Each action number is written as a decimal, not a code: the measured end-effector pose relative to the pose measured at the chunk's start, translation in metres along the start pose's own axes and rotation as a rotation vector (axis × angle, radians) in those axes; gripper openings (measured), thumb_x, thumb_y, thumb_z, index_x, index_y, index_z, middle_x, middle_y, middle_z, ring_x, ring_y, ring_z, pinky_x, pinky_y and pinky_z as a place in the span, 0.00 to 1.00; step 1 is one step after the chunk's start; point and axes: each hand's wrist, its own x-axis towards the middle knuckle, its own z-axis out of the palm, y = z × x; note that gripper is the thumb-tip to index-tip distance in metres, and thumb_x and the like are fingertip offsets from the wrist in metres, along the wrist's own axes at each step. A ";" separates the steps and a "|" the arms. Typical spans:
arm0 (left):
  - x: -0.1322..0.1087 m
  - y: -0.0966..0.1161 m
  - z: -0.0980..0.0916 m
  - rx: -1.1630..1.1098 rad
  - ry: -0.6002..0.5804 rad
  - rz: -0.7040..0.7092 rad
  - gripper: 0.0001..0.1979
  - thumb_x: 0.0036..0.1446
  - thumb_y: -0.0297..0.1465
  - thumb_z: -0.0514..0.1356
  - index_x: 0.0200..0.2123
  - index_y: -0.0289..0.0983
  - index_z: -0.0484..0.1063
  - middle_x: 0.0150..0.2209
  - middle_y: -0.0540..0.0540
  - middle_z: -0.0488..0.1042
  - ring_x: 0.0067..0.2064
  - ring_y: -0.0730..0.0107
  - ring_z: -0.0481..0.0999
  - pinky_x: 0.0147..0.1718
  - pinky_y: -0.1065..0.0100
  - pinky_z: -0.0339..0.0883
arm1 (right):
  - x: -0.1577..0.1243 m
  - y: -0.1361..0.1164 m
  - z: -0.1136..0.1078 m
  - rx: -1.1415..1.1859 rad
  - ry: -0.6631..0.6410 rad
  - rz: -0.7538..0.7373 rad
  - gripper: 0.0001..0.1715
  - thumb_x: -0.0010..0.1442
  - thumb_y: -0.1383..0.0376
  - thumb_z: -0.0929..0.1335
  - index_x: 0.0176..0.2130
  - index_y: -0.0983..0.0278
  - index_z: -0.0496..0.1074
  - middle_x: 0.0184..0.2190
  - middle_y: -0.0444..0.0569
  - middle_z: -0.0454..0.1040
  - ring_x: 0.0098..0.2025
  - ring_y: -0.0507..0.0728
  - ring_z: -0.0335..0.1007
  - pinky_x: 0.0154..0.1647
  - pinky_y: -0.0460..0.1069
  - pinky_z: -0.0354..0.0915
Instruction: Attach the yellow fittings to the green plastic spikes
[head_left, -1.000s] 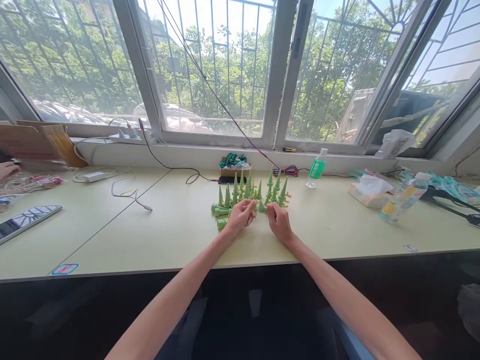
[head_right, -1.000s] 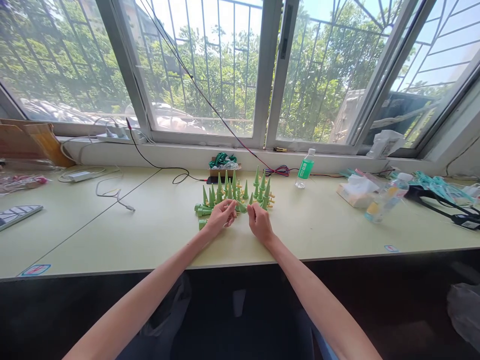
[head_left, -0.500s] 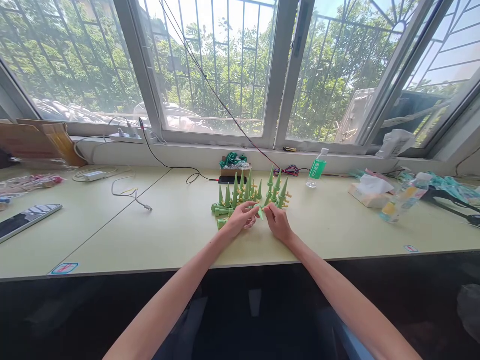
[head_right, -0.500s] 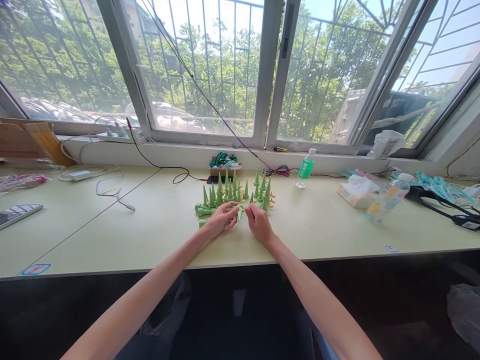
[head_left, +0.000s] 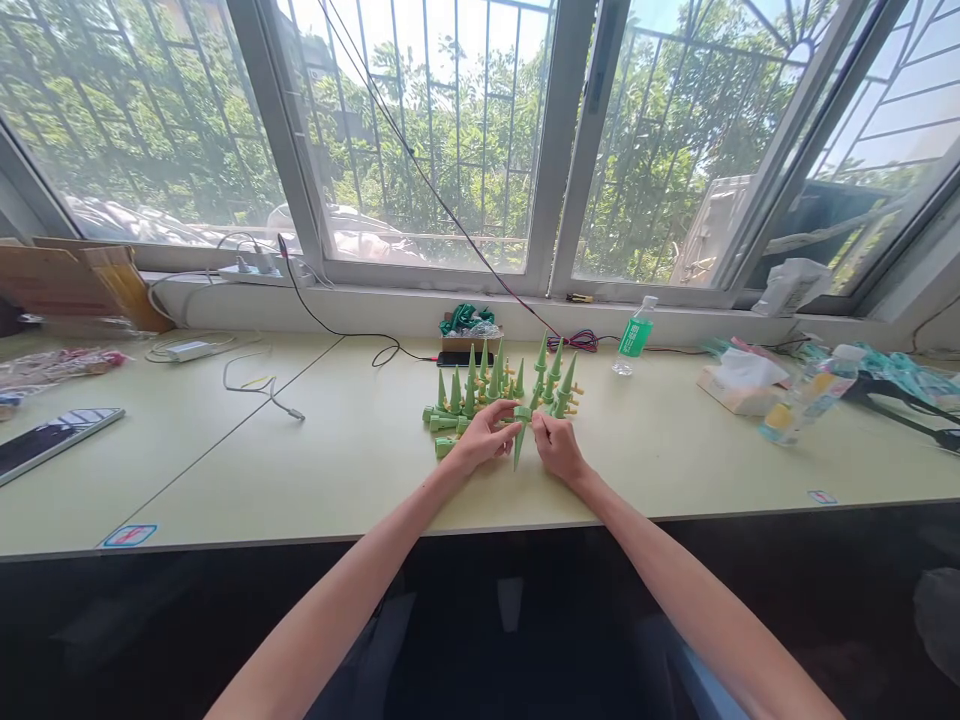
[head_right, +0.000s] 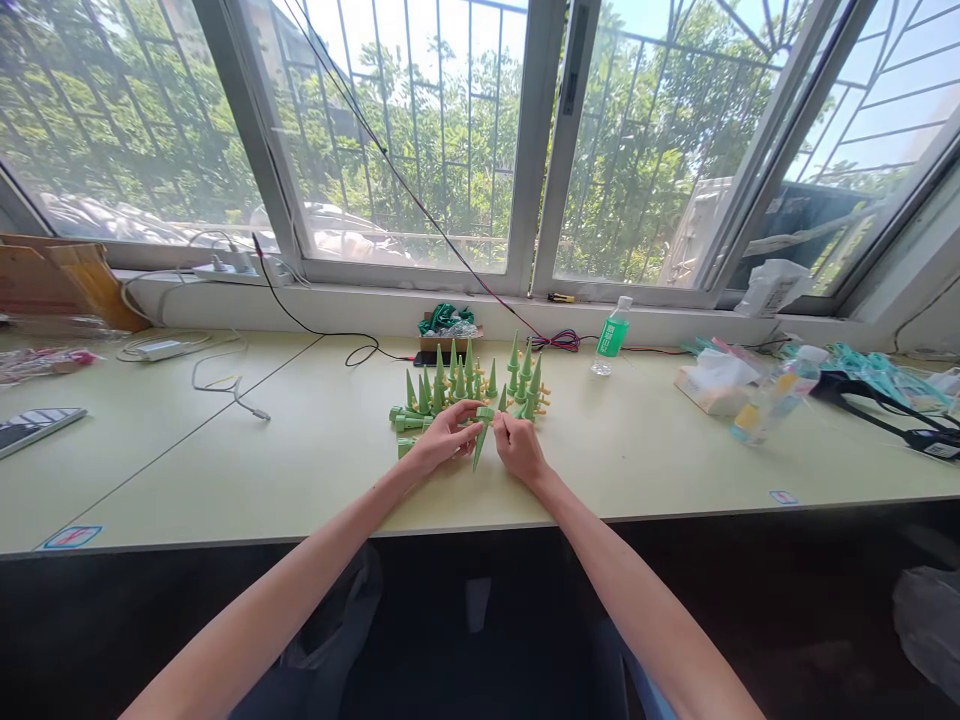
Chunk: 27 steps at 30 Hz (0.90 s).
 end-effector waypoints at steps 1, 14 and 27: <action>0.000 0.000 0.000 0.012 -0.003 0.002 0.27 0.53 0.44 0.65 0.51 0.37 0.65 0.51 0.39 0.70 0.21 0.84 0.66 0.14 0.76 0.51 | 0.000 0.000 0.000 -0.002 0.005 -0.005 0.24 0.69 0.58 0.55 0.22 0.60 0.51 0.16 0.39 0.52 0.18 0.49 0.46 0.22 0.47 0.47; 0.007 0.000 0.004 -0.029 0.180 0.037 0.23 0.55 0.51 0.60 0.39 0.36 0.66 0.27 0.51 0.71 0.14 0.83 0.60 0.12 0.76 0.48 | 0.002 -0.002 -0.001 0.002 0.098 0.005 0.22 0.70 0.56 0.55 0.26 0.61 0.54 0.20 0.39 0.54 0.21 0.50 0.47 0.24 0.46 0.50; 0.005 0.002 0.002 -0.202 0.024 -0.154 0.33 0.56 0.57 0.53 0.47 0.32 0.66 0.26 0.43 0.75 0.16 0.75 0.67 0.12 0.74 0.53 | 0.000 -0.007 -0.004 0.097 -0.043 -0.008 0.19 0.69 0.55 0.58 0.31 0.62 0.63 0.22 0.40 0.62 0.22 0.49 0.53 0.25 0.45 0.52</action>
